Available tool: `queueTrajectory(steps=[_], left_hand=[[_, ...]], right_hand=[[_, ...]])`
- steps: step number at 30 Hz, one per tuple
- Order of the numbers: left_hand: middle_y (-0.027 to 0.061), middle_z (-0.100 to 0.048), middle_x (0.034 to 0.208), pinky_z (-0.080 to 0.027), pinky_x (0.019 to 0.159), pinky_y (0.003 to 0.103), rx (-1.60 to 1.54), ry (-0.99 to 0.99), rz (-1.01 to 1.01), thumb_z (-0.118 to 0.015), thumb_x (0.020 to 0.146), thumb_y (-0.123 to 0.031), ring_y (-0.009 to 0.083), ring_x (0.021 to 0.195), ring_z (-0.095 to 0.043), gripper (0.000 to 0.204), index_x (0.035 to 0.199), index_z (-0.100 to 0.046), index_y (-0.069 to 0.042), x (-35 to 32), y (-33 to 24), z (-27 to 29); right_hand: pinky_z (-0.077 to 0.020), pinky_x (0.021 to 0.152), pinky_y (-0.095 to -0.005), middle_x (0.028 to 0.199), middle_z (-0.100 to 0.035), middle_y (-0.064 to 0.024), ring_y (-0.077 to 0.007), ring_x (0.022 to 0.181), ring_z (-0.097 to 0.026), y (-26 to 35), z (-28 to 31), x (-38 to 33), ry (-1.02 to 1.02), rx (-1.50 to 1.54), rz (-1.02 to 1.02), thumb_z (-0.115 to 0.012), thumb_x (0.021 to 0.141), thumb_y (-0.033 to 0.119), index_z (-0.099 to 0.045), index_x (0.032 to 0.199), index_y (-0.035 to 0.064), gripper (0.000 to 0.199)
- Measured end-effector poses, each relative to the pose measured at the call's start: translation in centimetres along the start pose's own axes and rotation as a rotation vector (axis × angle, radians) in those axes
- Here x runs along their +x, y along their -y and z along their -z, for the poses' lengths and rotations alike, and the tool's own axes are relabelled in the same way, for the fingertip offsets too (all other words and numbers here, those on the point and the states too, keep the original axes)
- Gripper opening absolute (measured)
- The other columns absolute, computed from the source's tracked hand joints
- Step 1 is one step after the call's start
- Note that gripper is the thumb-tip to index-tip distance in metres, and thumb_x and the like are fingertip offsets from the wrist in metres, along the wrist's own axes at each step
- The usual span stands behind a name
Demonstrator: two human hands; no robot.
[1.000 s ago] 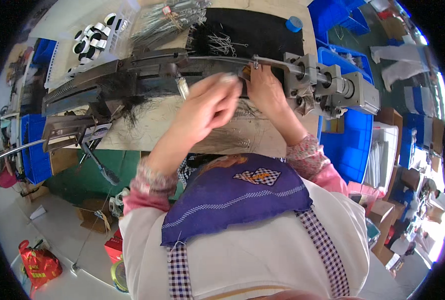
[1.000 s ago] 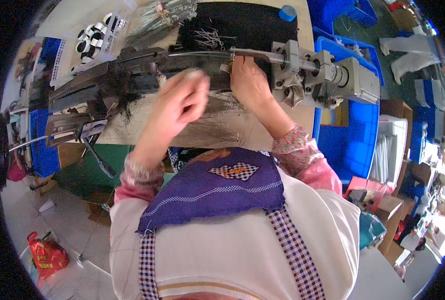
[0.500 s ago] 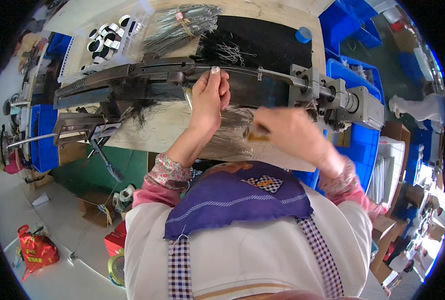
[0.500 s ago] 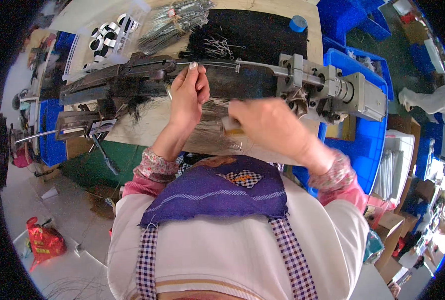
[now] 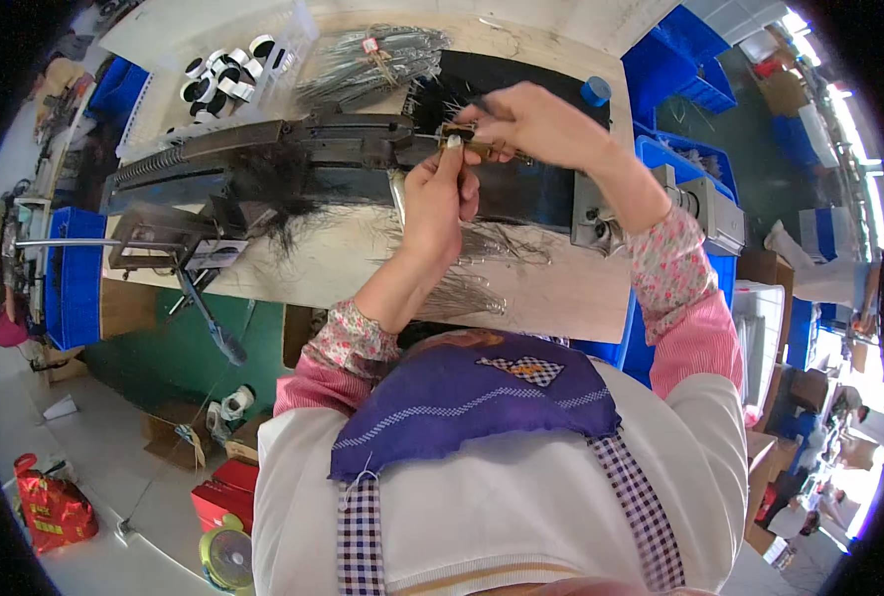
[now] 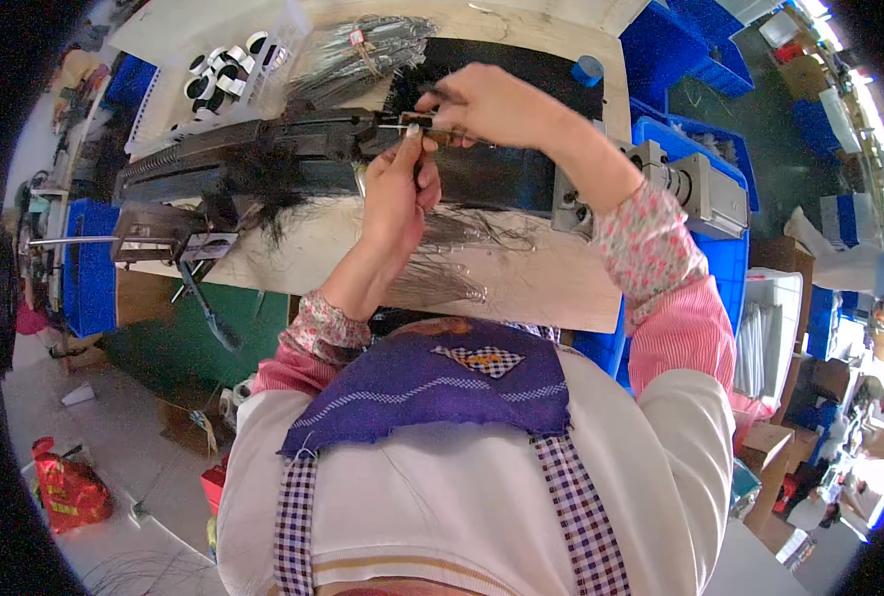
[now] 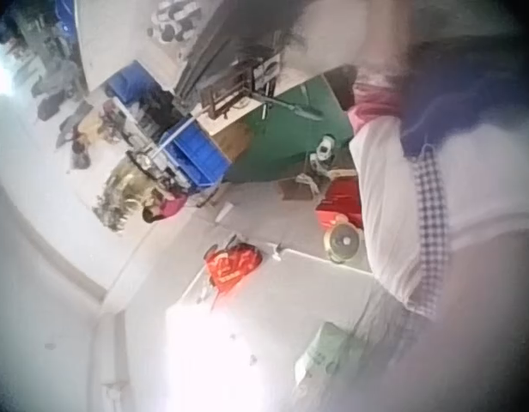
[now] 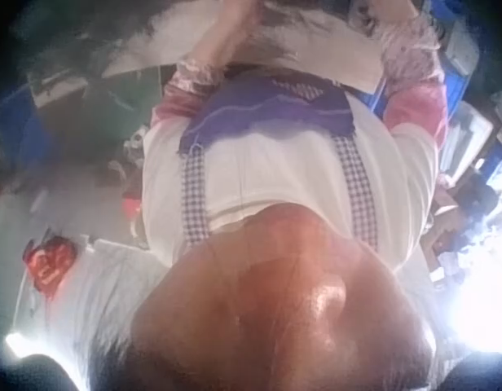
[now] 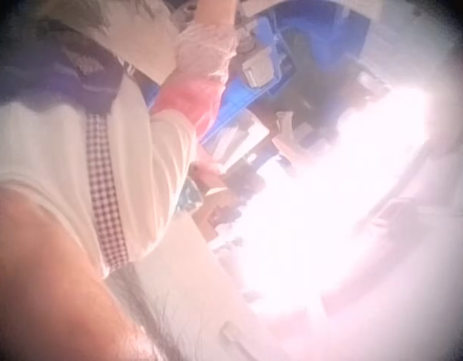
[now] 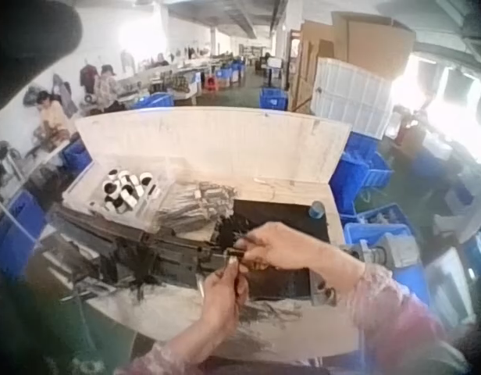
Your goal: The worker is assembling components of small industrial or cleaning brushes using a manual jig and various filaments.
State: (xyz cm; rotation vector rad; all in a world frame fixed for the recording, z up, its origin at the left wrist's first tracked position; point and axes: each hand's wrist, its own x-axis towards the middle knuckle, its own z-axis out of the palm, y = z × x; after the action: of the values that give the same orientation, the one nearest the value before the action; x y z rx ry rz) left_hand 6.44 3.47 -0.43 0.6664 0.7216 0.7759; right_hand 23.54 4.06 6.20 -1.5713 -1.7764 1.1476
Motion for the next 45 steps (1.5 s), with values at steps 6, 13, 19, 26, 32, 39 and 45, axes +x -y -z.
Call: queueTrajectory(steps=[6, 13, 19, 26, 32, 39, 45], left_hand=[[0.0202, -0.055, 0.123, -0.047, 0.095, 0.039, 0.077, 0.264, 0.029, -0.026, 0.097, -0.058, 0.0277, 0.112, -0.057, 0.071, 0.129, -0.041, 0.004, 0.8, 0.5, -0.4], [0.0194, -0.038, 0.137, -0.031, 0.111, 0.042, -0.788, 0.225, 0.250, -0.036, 0.092, -0.062, 0.0346, 0.133, -0.033, 0.082, 0.134, -0.028, 0.008, 0.0, -2.3, -0.6], [0.0219, -0.042, 0.133, -0.031, 0.111, 0.042, -0.724, 0.241, 0.175, -0.036, 0.093, -0.061, 0.0323, 0.129, -0.038, 0.080, 0.129, -0.035, 0.011, -0.2, -2.0, 0.5], [0.0148, -0.048, 0.129, -0.031, 0.111, 0.038, -0.643, 0.208, 0.047, -0.034, 0.095, -0.059, 0.0257, 0.126, -0.043, 0.073, 0.127, -0.041, 0.005, -0.9, -1.9, -0.1], [0.0192, -0.048, 0.128, -0.030, 0.112, 0.040, -0.623, 0.162, 0.034, -0.036, 0.096, -0.055, 0.0302, 0.126, -0.043, 0.070, 0.126, -0.039, 0.008, -1.2, -2.2, -0.2], [0.0207, -0.047, 0.127, -0.031, 0.112, 0.039, -0.622, 0.188, 0.066, -0.035, 0.096, -0.055, 0.0315, 0.125, -0.043, 0.070, 0.124, -0.039, 0.010, -1.0, -2.7, -0.2], [0.0169, -0.050, 0.123, -0.034, 0.108, 0.038, -0.605, 0.310, 0.075, -0.033, 0.096, -0.057, 0.0270, 0.120, -0.047, 0.069, 0.122, -0.041, 0.006, -0.9, -2.1, 0.6]], right_hand=[[-0.0531, 0.066, -0.0249, 0.084, -0.065, -0.0060, -0.0118, 0.070, -0.063, -0.4, 2.0, 0.9, 0.130, 0.215, -0.174, -0.057, 0.092, 0.017, -0.058, 0.121, -0.0004, 0.034], [-0.0478, 0.084, -0.0382, 0.101, -0.057, -0.0176, -0.0330, 0.095, -0.057, -0.1, 3.0, -0.9, -0.221, -0.735, 0.224, -0.053, 0.090, 0.019, -0.057, 0.121, 0.0037, 0.034], [-0.0462, 0.075, -0.0417, 0.092, -0.052, -0.0138, -0.0313, 0.093, -0.057, 2.5, -4.7, -3.0, -0.364, -0.574, 0.560, -0.059, 0.069, 0.000, -0.061, 0.108, 0.0037, 0.039], [-0.0410, 0.072, -0.0351, 0.076, -0.060, -0.0038, -0.0231, 0.075, -0.060, 0.9, -0.8, -0.8, -0.380, -0.436, 0.284, -0.066, 0.077, 0.012, -0.071, 0.087, 0.0101, 0.011], [-0.0388, 0.078, -0.0334, 0.077, -0.059, -0.0039, -0.0223, 0.076, -0.059, 1.1, -1.3, -0.9, -0.385, -0.545, 0.371, -0.066, 0.077, 0.011, -0.071, 0.087, 0.0102, 0.011], [-0.0401, 0.078, -0.0344, 0.077, -0.058, -0.0035, -0.0215, 0.077, -0.059, 1.0, -0.9, -1.1, -0.442, -0.600, 0.435, -0.067, 0.075, 0.010, -0.070, 0.089, 0.0105, 0.014], [-0.0477, 0.070, -0.0380, 0.082, -0.059, -0.0070, -0.0250, 0.082, -0.062, 1.1, -3.0, -1.2, -0.473, -0.850, 0.539, -0.064, 0.071, 0.011, -0.062, 0.091, 0.0100, 0.020]])
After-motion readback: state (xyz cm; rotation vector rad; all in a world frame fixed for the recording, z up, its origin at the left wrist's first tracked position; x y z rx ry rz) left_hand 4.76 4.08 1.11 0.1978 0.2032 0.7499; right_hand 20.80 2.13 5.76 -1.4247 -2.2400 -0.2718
